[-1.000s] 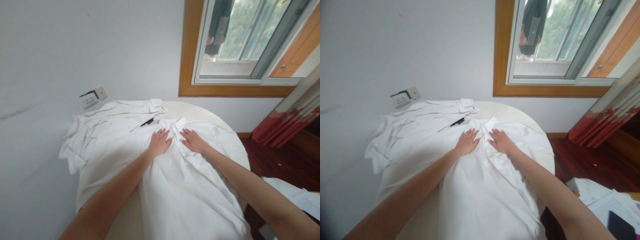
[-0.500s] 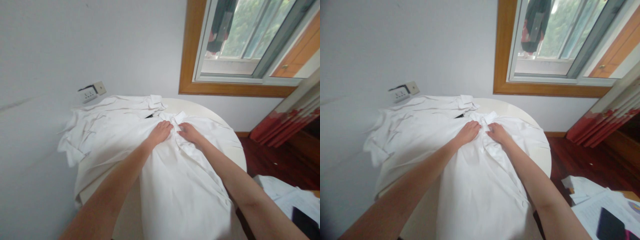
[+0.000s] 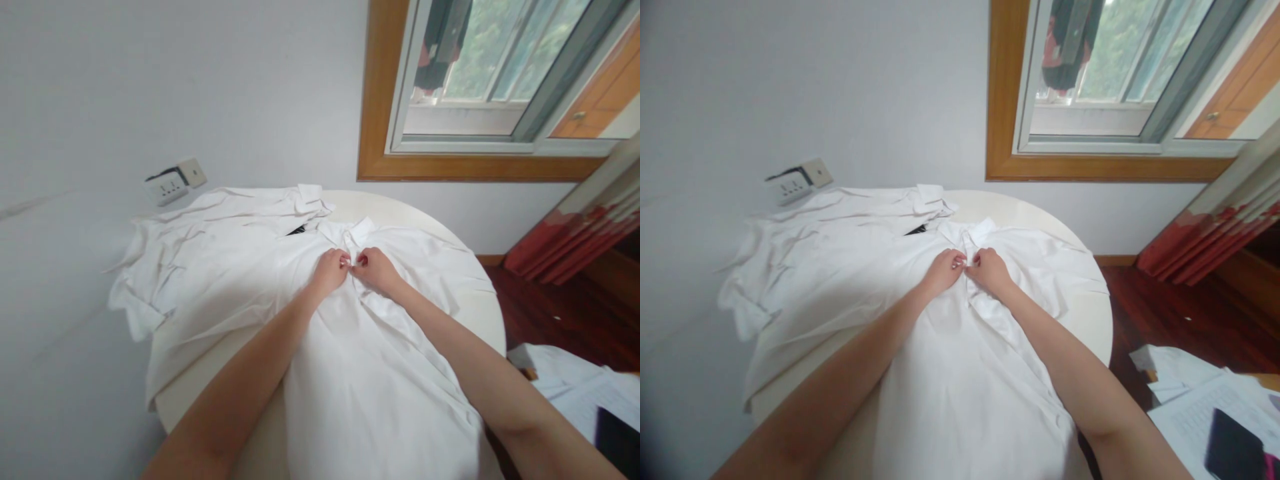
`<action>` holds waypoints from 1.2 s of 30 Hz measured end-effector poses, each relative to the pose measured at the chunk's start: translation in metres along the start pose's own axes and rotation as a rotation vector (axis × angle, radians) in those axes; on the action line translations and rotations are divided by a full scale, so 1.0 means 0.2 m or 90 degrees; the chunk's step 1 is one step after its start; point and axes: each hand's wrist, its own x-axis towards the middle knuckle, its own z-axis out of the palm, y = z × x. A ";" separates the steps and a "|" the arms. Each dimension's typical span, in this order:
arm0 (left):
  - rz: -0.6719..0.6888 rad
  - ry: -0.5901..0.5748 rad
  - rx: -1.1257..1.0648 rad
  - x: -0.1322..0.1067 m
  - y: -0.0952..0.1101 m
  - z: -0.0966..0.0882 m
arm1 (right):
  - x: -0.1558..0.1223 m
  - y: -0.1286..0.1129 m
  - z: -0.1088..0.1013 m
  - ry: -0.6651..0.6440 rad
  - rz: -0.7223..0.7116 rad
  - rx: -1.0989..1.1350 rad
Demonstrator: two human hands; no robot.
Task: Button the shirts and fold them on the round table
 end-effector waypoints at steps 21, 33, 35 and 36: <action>-0.011 0.023 0.099 -0.01 0.05 0.02 | 0.02 0.10 0.00 -0.007 0.060 0.332; -0.040 0.031 0.065 0.00 0.05 0.01 | 0.00 0.03 0.03 -0.001 0.074 0.402; -0.058 0.023 0.013 0.01 0.04 0.01 | 0.00 0.04 0.04 0.005 0.051 0.385; -0.068 0.019 -0.015 0.02 0.03 0.00 | 0.00 0.05 0.04 0.007 0.039 0.378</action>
